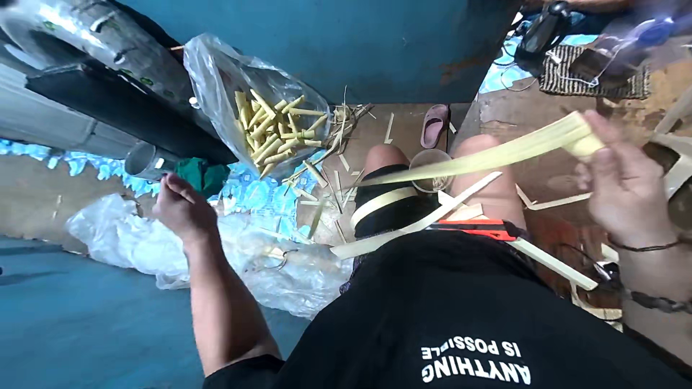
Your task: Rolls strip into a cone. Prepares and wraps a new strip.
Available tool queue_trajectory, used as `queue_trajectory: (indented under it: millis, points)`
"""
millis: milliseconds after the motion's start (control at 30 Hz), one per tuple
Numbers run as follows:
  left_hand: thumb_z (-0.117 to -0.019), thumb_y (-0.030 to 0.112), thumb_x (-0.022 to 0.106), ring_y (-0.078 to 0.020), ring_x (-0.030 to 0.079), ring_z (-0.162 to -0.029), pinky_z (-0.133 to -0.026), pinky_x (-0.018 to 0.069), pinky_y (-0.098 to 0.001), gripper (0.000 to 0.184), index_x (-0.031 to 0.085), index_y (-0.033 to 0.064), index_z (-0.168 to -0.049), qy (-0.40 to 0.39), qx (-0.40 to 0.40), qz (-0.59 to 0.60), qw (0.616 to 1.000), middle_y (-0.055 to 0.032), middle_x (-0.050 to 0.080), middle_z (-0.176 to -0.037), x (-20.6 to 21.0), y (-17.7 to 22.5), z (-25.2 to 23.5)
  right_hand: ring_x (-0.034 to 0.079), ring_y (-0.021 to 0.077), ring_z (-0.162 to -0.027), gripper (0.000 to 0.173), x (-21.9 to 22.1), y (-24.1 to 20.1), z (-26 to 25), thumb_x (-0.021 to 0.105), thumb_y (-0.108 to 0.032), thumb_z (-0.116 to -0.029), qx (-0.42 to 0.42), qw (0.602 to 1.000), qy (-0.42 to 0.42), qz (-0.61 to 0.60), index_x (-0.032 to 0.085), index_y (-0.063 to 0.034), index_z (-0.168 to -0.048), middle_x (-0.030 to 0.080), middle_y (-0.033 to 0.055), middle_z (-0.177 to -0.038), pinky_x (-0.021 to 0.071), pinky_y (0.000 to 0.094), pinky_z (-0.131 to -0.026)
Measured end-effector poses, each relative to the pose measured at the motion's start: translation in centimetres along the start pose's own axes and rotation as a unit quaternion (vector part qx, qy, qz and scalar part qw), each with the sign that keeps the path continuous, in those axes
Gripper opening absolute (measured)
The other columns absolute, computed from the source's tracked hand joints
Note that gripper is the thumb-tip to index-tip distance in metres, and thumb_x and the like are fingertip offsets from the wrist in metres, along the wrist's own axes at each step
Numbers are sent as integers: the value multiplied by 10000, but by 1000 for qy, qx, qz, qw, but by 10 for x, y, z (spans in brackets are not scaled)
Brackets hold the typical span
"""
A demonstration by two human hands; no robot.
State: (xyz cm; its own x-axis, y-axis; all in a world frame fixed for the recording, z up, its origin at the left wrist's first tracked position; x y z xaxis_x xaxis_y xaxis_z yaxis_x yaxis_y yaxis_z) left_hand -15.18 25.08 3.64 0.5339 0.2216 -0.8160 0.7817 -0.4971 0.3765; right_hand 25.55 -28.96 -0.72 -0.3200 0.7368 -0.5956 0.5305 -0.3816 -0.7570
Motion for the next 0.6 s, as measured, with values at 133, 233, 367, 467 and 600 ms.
queue_trajectory:
  millis: [133,233,367,467,600]
  points:
    - [-947,155,689,-636,311,-1395,-1072,196,-832,491,568,-121,-1335,-205,-175,-231,935,-444,421,-1435,30,-88,28,593,128,-881,537,-8,-12,0,276,-311,-1125,3,998,46,37,332,-60,-1596,594,202,-1313,511,299,-782]
    - [-913,-43,637,-617,367,-1369,-1064,236,-819,391,612,-88,-1301,-201,0,-173,964,-384,491,-1414,36,14,51,593,375,-1254,523,31,-45,-3,316,-241,-1109,-82,993,7,89,381,10,-1563,510,304,-1455,482,494,-1060]
    - [-1020,99,562,-378,533,-1319,-1113,407,-575,342,599,-29,-1335,-228,192,135,945,-228,580,-1386,33,193,92,656,378,-1072,459,93,-98,-1,389,-211,-1074,-230,967,-10,109,540,-65,-1482,622,255,-1262,559,517,-866]
    - [-963,267,667,-178,651,-1083,-959,550,-379,374,621,-20,-1199,-286,234,385,846,-125,661,-1174,35,280,139,657,344,-955,399,111,-141,7,492,-216,-1060,-336,938,0,84,614,-113,-1425,637,233,-1129,571,445,-761]
    - [-920,116,737,-99,684,-677,-627,612,-282,186,669,16,-1061,-381,216,462,771,-42,703,-831,50,311,161,644,260,-945,386,109,-154,8,492,-201,-1071,-338,941,0,37,616,-121,-1427,629,191,-1117,557,362,-747]
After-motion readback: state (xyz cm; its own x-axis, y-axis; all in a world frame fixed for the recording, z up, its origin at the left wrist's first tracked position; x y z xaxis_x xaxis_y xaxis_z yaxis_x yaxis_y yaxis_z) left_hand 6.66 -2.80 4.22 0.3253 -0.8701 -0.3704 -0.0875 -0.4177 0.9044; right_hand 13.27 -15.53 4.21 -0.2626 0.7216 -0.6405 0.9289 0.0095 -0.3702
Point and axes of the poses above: each hand's wrist, its own z-axis away from the middle knuckle, its own x-axis out of the palm, y = z × x, the point moved 9 cm from there along -z, towards the middle knuckle
